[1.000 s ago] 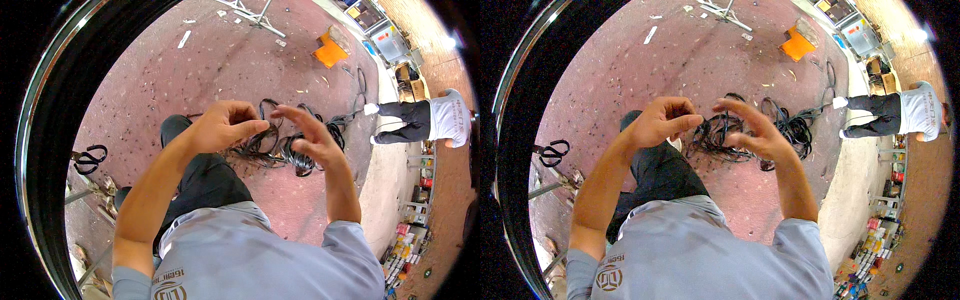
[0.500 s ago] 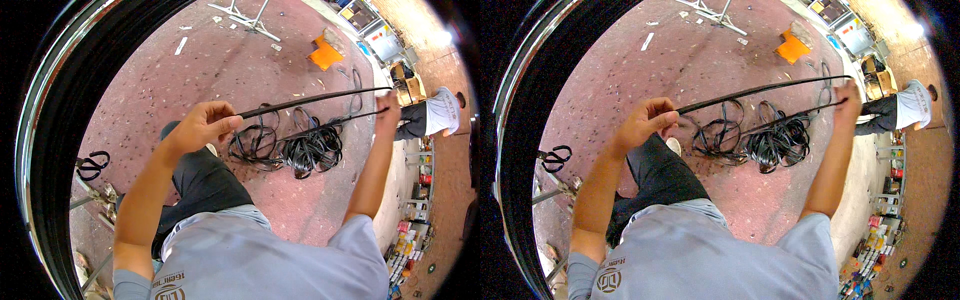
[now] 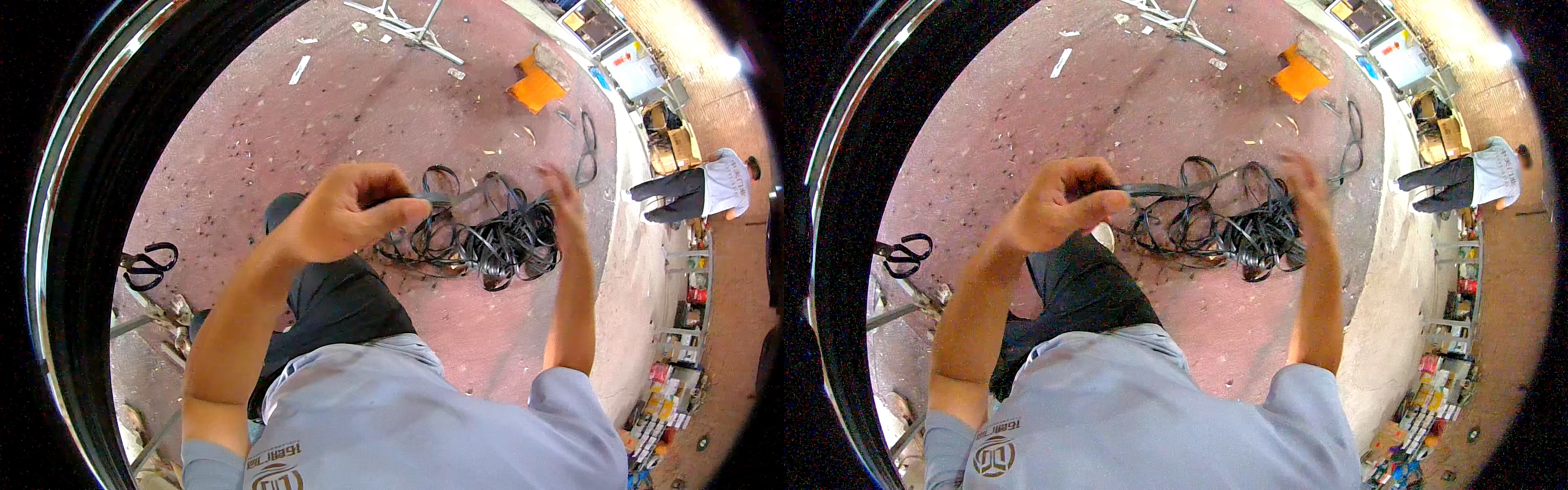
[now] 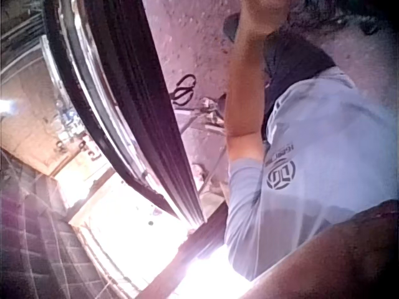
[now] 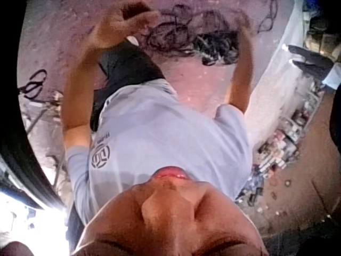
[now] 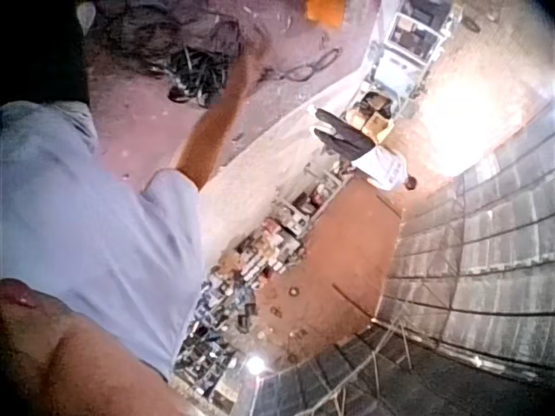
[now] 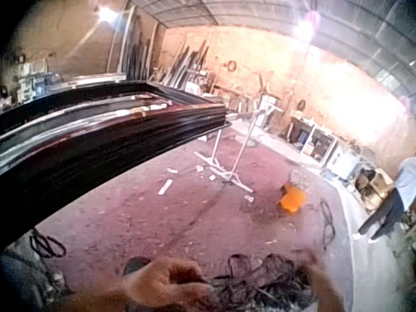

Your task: The person installs a black rubber seal into the groove of a window frame. They use shears to cut the seal to length and then press it into place along the frame's edge.

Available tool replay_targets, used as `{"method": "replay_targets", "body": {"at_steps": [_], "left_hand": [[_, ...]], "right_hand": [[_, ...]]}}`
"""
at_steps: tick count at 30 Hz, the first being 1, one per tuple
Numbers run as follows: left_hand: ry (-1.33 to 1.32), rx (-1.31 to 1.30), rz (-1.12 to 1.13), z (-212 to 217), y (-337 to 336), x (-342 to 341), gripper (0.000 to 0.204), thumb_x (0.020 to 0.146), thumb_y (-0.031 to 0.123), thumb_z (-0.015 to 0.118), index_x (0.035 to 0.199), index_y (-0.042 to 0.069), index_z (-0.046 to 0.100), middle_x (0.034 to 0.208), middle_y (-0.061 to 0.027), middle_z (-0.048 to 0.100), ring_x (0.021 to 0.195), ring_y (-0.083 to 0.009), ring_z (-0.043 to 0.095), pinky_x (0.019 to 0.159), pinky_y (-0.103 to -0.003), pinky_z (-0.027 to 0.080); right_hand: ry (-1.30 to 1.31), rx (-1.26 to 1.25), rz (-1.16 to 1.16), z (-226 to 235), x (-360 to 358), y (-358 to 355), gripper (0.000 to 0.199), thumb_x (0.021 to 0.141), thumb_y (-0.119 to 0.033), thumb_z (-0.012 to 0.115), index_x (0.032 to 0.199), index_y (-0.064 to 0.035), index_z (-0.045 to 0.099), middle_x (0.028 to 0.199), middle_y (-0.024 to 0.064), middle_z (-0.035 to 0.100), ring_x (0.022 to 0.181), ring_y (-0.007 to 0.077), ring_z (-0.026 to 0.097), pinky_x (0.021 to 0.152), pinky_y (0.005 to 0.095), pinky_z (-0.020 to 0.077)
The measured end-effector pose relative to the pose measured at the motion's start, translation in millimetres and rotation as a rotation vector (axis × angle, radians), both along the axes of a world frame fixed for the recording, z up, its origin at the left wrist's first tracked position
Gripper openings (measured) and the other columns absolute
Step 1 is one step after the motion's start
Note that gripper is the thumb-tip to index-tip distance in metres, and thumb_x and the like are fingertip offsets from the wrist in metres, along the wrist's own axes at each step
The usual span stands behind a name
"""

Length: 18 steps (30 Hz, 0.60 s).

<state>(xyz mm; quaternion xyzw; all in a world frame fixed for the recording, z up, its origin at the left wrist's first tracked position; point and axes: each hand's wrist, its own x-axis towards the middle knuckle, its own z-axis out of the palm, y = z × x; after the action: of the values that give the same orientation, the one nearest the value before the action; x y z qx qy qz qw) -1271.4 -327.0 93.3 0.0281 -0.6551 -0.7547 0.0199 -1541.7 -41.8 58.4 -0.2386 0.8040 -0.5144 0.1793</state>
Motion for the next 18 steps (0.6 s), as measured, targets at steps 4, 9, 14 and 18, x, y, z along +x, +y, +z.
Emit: {"method": "replay_targets", "body": {"at_steps": [4, 9, 14, 18], "left_hand": [[0.012, 0.082, -0.085, -3.7, 28.7, -19.5, 0.021, 0.091, 0.024, 0.068, 0.089, 0.005, 0.061, 0.069, 0.0043, 0.057, 0.057, -0.0030, 0.051, 0.050, -0.021, 0.040], [0.029, 0.127, -0.091, -9.3, 30.1, -20.3, 0.020, 0.091, 0.022, 0.068, 0.094, 0.004, 0.061, 0.072, 0.0025, 0.058, 0.059, -0.0048, 0.054, 0.054, -0.021, 0.044], [-0.017, 0.092, -0.048, -18.2, 14.0, -20.0, 0.024, 0.088, 0.024, 0.071, 0.096, 0.004, 0.060, 0.074, 0.0005, 0.060, 0.061, -0.0072, 0.056, 0.055, -0.023, 0.046], [-0.047, 0.076, -0.020, -15.9, -10.4, -10.1, 0.022, 0.087, 0.024, 0.073, 0.090, 0.006, 0.061, 0.070, 0.0044, 0.055, 0.059, -0.0033, 0.051, 0.053, -0.021, 0.041]], "right_hand": [[-0.051, -0.203, 0.762, 18.6, 105.2, -72.0, 0.050, 0.087, -0.026, 0.068, 0.129, -0.0026, 0.054, 0.121, 0.0071, 0.060, 0.116, 0.0186, 0.054, 0.100, 0.0345, 0.0416], [-0.249, 0.145, 0.595, 56.2, 80.0, -65.1, 0.028, 0.084, -0.014, 0.067, 0.110, -0.0036, 0.063, 0.090, 0.0026, 0.067, 0.075, 0.0105, 0.060, 0.067, 0.0264, 0.0483], [0.091, -0.551, 0.028, 103.4, -23.6, -12.5, 0.024, 0.074, 0.000, 0.058, 0.098, -0.0046, 0.060, 0.079, 0.0009, 0.058, 0.060, 0.0069, 0.051, 0.056, 0.0230, 0.0482], [0.108, -0.639, -0.428, 161.1, -111.6, 49.0, 0.033, 0.100, -0.023, 0.047, 0.123, -0.0022, 0.058, 0.087, 0.0021, 0.064, 0.067, 0.0127, 0.057, 0.066, 0.0266, 0.0490]]}}
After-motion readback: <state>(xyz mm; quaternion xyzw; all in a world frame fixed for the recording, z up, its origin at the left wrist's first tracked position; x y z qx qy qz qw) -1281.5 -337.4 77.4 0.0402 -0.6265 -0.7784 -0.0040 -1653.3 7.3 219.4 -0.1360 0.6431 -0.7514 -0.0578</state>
